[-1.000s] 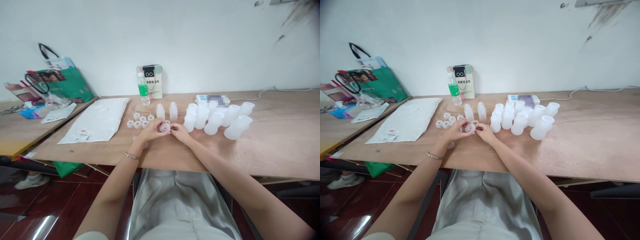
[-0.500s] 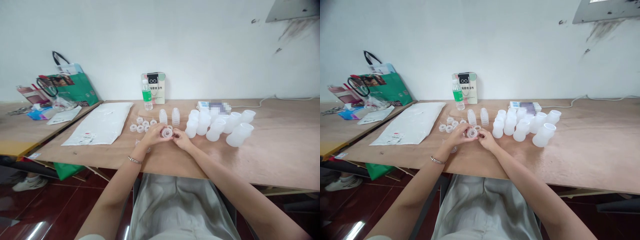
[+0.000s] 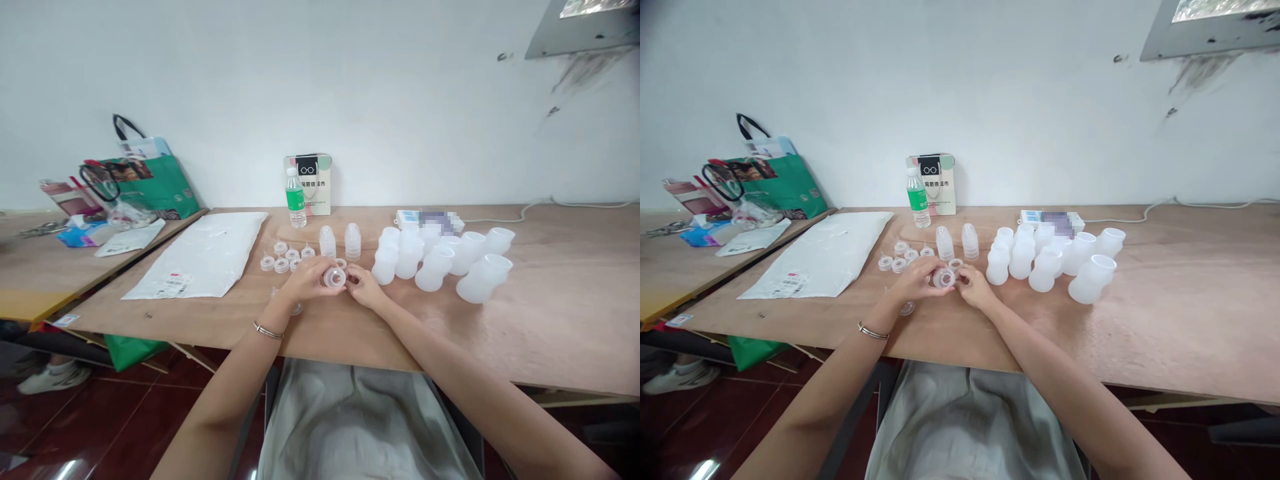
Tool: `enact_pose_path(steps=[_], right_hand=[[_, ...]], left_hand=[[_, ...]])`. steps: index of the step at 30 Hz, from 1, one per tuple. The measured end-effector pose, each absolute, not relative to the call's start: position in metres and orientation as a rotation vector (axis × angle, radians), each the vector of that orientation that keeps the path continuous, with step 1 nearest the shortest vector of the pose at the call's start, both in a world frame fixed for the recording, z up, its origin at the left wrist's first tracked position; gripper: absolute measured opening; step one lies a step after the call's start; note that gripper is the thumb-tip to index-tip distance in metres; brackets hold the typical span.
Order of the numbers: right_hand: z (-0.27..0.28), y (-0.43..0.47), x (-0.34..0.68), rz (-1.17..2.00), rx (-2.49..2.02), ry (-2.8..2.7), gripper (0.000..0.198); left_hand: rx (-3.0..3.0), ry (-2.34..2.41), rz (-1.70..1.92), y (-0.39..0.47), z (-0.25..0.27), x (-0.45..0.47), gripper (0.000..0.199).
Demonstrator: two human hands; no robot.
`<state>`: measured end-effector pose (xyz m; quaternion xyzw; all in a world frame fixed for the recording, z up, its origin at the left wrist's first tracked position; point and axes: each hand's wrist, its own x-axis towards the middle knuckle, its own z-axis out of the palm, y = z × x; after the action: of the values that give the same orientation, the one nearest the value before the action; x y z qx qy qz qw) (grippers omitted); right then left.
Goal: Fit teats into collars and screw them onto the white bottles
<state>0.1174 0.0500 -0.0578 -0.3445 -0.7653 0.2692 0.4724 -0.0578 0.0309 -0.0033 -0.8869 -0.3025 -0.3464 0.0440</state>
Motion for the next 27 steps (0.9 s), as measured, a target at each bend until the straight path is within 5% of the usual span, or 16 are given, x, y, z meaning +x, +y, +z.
enact_pose_path(steps=[10, 19, 27], right_hand=[[-0.058, 0.047, 0.119, 0.600, -0.900, -1.894, 0.005], [-0.060, 0.048, 0.122, 0.423, -1.062, -1.924, 0.034], [-0.066, 0.050, 0.118, 0.362, -1.150, -2.053, 0.032]], left_hand=[[-2.871, -1.087, -1.127, 0.031, 0.000, -0.066, 0.034], [-2.239, -1.395, -1.798, 0.031, 0.010, -0.100, 0.043], [-2.360, -1.984, -1.209, 0.002, 0.037, -0.156, 0.033]])
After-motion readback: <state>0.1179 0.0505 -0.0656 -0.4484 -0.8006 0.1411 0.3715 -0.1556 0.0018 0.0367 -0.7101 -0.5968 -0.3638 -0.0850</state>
